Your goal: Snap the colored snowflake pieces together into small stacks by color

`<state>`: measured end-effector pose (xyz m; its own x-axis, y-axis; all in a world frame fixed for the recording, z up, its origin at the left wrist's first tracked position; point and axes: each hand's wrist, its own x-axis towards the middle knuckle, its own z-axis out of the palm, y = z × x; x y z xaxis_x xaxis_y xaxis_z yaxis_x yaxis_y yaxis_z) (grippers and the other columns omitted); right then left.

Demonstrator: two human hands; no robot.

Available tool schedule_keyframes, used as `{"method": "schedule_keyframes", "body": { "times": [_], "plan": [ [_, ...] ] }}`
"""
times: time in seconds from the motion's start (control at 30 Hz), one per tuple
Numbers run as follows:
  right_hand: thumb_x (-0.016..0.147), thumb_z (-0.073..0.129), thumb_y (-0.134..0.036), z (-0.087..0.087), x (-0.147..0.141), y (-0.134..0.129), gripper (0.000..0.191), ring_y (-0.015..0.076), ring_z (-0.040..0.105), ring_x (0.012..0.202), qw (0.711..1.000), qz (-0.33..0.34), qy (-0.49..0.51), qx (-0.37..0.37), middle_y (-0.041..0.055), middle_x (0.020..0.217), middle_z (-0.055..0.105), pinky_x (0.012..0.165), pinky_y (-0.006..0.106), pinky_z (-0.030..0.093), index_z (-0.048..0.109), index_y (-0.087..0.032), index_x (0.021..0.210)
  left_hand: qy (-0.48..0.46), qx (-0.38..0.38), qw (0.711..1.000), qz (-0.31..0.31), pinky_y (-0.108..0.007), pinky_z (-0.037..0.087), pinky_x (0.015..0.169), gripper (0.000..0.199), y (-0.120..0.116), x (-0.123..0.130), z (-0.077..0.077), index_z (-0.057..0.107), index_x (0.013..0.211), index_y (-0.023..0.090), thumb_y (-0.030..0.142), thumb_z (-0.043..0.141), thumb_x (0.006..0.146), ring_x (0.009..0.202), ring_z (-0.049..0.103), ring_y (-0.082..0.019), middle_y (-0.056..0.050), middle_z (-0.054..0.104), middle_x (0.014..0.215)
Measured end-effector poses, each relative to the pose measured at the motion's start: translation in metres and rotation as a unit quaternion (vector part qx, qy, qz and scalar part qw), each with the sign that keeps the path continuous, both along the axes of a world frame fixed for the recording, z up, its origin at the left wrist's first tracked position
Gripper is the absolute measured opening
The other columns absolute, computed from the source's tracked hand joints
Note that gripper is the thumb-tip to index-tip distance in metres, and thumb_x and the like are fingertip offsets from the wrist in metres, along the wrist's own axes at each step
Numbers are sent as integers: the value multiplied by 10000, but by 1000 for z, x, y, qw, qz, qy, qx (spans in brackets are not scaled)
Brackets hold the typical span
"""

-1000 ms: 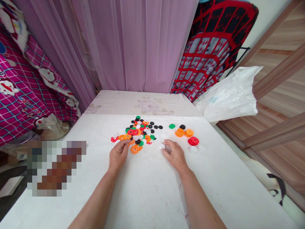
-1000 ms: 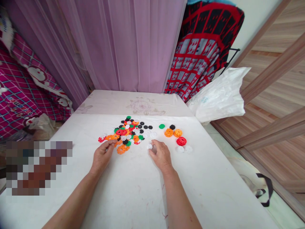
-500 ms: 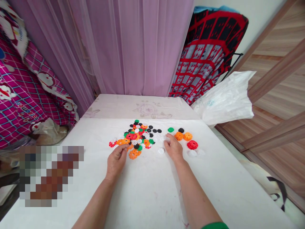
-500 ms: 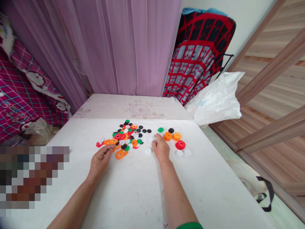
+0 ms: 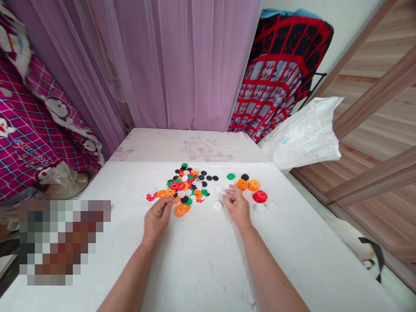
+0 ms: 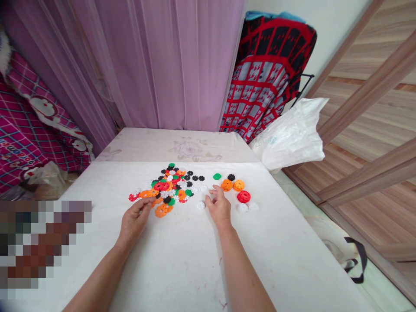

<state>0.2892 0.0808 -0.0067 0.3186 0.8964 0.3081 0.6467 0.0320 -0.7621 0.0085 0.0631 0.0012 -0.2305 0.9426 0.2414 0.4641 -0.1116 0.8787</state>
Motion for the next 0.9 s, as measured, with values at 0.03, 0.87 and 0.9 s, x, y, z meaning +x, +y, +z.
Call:
{"method": "schedule_keyframes", "body": {
  "times": [0.03,0.87,0.9],
  "plan": [
    [759,577,-413,1,-2,-9,464,123,554,542,1000,13,8,1,39,979,726,654,304,510,543,-204,1171,0,0,1000,-1,-361,526,896,303,0,0,0,726,946,234,414,518,817,918,692,-206,-40,757,982],
    [802,528,-332,5,-14,-34,403,165,615,747,989,83,-120,-12,3,1012,713,781,320,514,555,-257,1198,-6,4,1000,1,-354,521,898,295,0,2,4,730,939,242,404,523,807,926,688,-205,-32,758,993],
    [801,531,-333,6,-15,-34,404,166,616,752,989,83,-119,-14,3,1014,712,786,321,514,555,-256,1197,-8,4,1000,1,-354,520,900,297,-1,2,4,729,941,240,407,522,808,930,687,-205,-33,758,995]
  ]
}}
